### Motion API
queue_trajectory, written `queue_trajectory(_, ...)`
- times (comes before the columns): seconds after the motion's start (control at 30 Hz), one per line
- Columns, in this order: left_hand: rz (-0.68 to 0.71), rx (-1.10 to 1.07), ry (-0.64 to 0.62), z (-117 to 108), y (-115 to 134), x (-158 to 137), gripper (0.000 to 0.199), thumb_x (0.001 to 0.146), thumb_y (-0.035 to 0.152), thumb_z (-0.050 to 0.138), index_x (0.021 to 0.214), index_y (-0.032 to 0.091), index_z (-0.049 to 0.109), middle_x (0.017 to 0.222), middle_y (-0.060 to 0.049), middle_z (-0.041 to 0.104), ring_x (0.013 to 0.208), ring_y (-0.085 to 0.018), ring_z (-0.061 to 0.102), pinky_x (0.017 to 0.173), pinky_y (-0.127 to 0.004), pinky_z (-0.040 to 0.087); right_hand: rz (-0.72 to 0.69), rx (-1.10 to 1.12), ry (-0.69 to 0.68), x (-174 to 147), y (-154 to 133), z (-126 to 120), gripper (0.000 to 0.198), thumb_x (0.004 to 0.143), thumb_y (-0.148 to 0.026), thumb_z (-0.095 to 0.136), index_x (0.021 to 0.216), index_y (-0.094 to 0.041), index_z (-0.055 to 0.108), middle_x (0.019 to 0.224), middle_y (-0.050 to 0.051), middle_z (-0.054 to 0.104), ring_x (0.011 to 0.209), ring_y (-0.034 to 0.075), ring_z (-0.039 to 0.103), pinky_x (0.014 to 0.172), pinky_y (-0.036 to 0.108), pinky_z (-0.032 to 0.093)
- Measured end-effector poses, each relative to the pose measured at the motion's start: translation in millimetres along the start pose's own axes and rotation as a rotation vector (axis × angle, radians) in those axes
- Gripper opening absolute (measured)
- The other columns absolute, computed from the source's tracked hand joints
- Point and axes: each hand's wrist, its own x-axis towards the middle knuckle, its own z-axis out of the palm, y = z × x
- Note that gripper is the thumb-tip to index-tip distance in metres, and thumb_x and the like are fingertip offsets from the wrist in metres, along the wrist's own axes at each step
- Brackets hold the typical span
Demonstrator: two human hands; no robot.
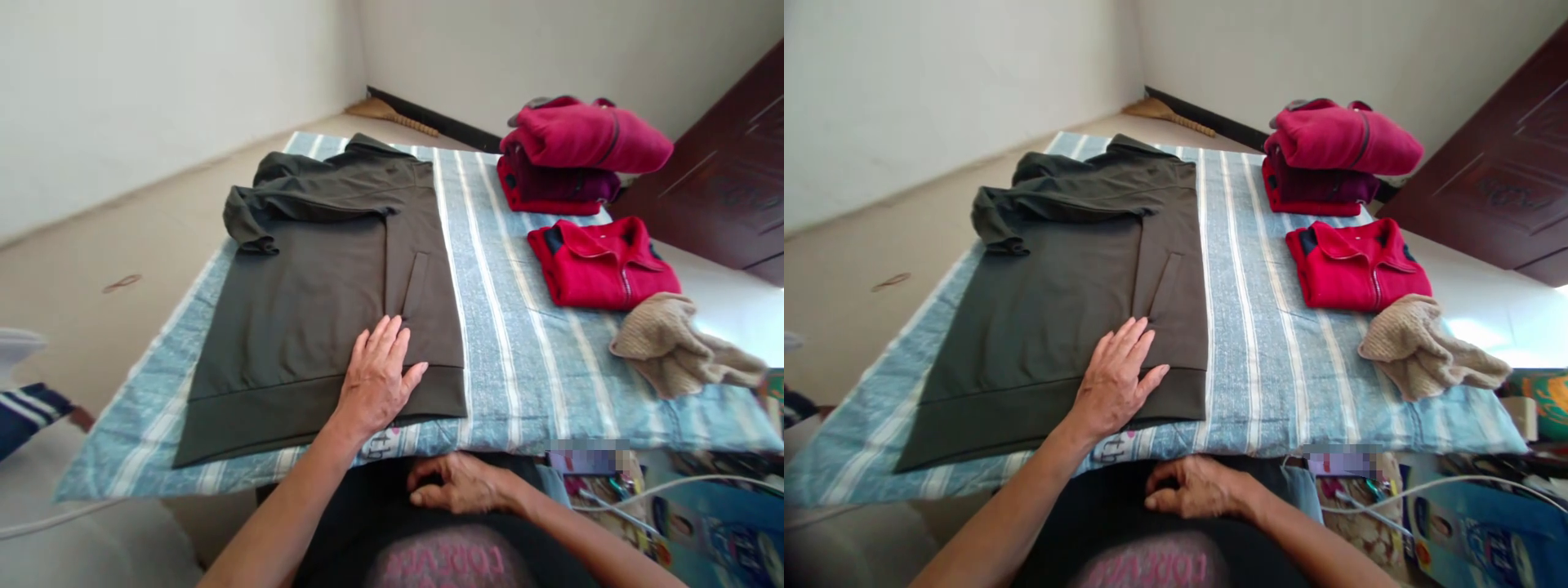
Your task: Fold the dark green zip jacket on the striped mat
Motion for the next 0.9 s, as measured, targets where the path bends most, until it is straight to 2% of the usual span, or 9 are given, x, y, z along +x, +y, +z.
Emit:
queue_trajectory(0.13, -0.011, 0.001, -0.03, -1, 1, -1, 0.049, 0.088, 0.039, 0.05, 0.125, 0.007, 0.051, 0.14, -0.019, 0.044, 0.133, -0.03, 0.035, 0.106, -0.049, 0.03, 0.017, 0.097, -0.032, -6, -2, -2, 0.033, 0.084, -0.046, 0.056, 0.102, -0.02, 0.065, 0.073, -0.004, 0.054, 0.059, 0.008, 0.041, 0.052, 0.019, 0.032)
queue_trajectory(0.27, -0.031, -0.014, -0.05, -3, 3, -3, 0.049, 0.088, 0.04, 0.05, 0.125, 0.008, 0.05, 0.141, -0.019, 0.043, 0.134, -0.029, 0.033, 0.107, -0.049, 0.029, -0.053, 0.21, -0.045, -12, -12, -6, 0.042, 0.085, -0.053, 0.053, 0.106, -0.019, 0.065, 0.096, 0.002, 0.062, 0.084, 0.014, 0.054, 0.076, 0.024, 0.042)
queue_trajectory(0.33, -0.035, -0.02, -0.057, -4, 4, -4, 0.05, 0.088, 0.04, 0.05, 0.126, 0.008, 0.05, 0.141, -0.018, 0.043, 0.134, -0.029, 0.033, 0.108, -0.049, 0.029, -0.079, 0.248, -0.065, -15, -17, -8, 0.045, 0.085, -0.054, 0.052, 0.11, -0.019, 0.065, 0.107, 0.004, 0.062, 0.097, 0.018, 0.055, 0.088, 0.028, 0.041)
queue_trajectory(0.43, -0.038, -0.03, -0.062, -4, 4, -5, 0.05, 0.088, 0.041, 0.051, 0.126, 0.008, 0.049, 0.141, -0.018, 0.042, 0.135, -0.029, 0.032, 0.108, -0.049, 0.029, -0.063, 0.272, -0.1, -17, -22, -11, 0.047, 0.083, -0.054, 0.055, 0.113, -0.019, 0.064, 0.115, 0.006, 0.061, 0.107, 0.021, 0.055, 0.096, 0.032, 0.039)
queue_trajectory(0.63, -0.056, -0.048, -0.072, -5, 5, -5, 0.051, 0.088, 0.042, 0.051, 0.126, 0.008, 0.049, 0.142, -0.017, 0.042, 0.135, -0.028, 0.03, 0.108, -0.049, 0.028, -0.089, 0.208, -0.11, -13, -18, -7, 0.052, 0.077, -0.056, 0.061, 0.113, -0.019, 0.065, 0.115, 0.008, 0.062, 0.109, 0.024, 0.055, 0.099, 0.036, 0.038)
queue_trajectory(0.77, -0.059, -0.058, -0.071, -7, 5, -6, 0.051, 0.088, 0.041, 0.051, 0.126, 0.008, 0.049, 0.142, -0.017, 0.041, 0.136, -0.028, 0.03, 0.109, -0.049, 0.028, -0.243, 0.227, -0.094, -10, -23, -4, 0.057, 0.08, -0.064, 0.051, 0.109, -0.017, 0.067, 0.106, 0.011, 0.064, 0.104, 0.024, 0.057, 0.094, 0.037, 0.042)
queue_trajectory(0.9, -0.062, -0.055, -0.067, -8, 4, -8, 0.049, 0.088, 0.041, 0.05, 0.126, 0.01, 0.05, 0.142, -0.017, 0.041, 0.136, -0.029, 0.03, 0.108, -0.05, 0.029, -0.351, 0.228, -0.093, -9, -36, -3, 0.063, 0.081, -0.069, 0.041, 0.108, -0.018, 0.068, 0.11, 0.013, 0.063, 0.104, 0.025, 0.057, 0.091, 0.037, 0.043)
